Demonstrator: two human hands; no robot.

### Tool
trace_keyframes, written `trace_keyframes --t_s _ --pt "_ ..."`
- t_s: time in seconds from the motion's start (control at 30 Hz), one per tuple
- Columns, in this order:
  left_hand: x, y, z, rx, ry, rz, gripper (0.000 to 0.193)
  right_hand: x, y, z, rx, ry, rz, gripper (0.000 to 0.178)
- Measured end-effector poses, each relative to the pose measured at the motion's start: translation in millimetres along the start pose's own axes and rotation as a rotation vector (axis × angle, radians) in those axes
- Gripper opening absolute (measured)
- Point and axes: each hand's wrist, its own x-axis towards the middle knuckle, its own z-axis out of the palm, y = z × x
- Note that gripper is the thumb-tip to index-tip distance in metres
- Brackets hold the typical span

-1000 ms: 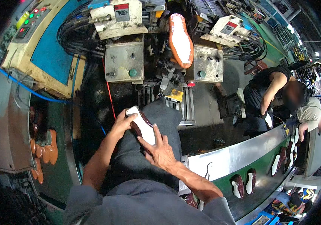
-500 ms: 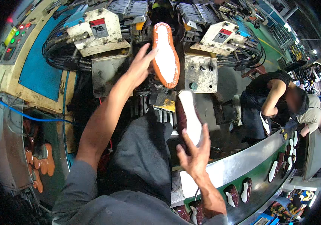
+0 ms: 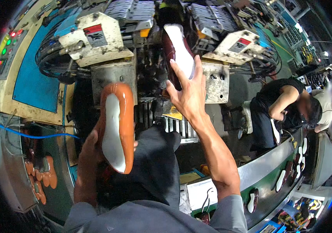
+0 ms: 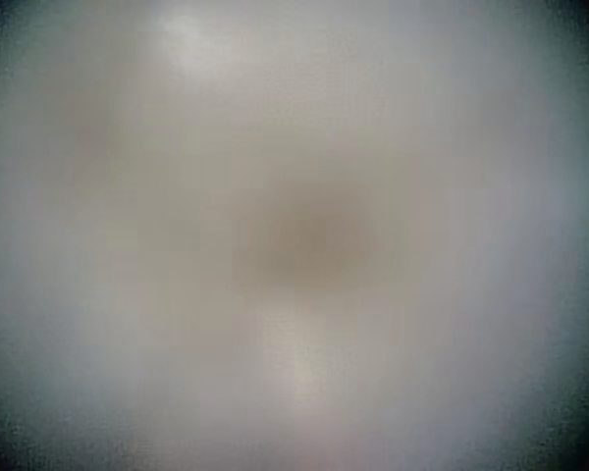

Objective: Using industrial machinery to shape and assemble shoe components during manufacturing.

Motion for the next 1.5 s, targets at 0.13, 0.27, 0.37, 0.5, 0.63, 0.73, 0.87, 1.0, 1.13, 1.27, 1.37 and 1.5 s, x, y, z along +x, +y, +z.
trace_keyframes --t_s 0.13,0.27,0.37,0.5,0.63,0.73,0.87,1.0,1.13,1.27,1.37,1.5 --pt "-57.2 -47.4 -35.2 -0.238 0.145 0.016 0.097 -6.9 -12.3 14.0 -0.025 -0.005 0.062 0.067" --pt "-88.7 -78.9 -63.0 -0.192 0.344 -0.111 0.083 -12.0 -39.0 23.0 -0.038 -0.045 0.049 0.078" --pt "-95.1 -99.5 -55.7 -0.141 0.349 -0.135 0.078 -25.3 -34.7 30.3 -0.046 0.007 -0.031 0.087" --pt "-100.2 -119.7 -58.5 -0.09 0.403 -0.222 0.075 -34.8 -30.4 41.1 -0.071 0.066 -0.128 0.088" --pt "-87.8 -119.4 -31.9 -0.016 0.445 -0.216 0.084 -31.1 -32.3 48.1 -0.11 0.046 -0.107 0.088" --pt "-79.9 -117.4 -36.9 -0.12 0.306 -0.197 0.076 -13.6 -32.9 51.5 -0.116 0.029 -0.079 0.089" --pt "-55.0 -101.6 -18.5 -0.238 0.294 -0.205 0.081 34.9 -28.6 63.4 -0.087 0.036 -0.065 0.091" --pt "-14.6 -83.9 -3.3 -0.104 0.221 -0.158 0.094 90.2 -10.8 85.3 -0.163 0.109 -0.109 0.085" --pt "20.4 -76.6 -2.3 0.129 0.175 -0.05 0.095 115.9 -3.8 81.8 -0.12 0.132 -0.16 0.071" --pt "41.1 -58.7 16.8 0.531 0.294 0.025 0.084 119.9 -5.8 82.7 -0.07 0.135 -0.198 0.071" --pt "44.8 -62.6 15.1 0.635 0.322 0.058 0.08 123.1 -8.2 80.8 -0.046 0.148 -0.222 0.071" --pt "49.4 -65.5 15.3 0.797 0.357 0.138 0.08 124.1 -10.2 70.3 -0.016 0.189 -0.281 0.071"
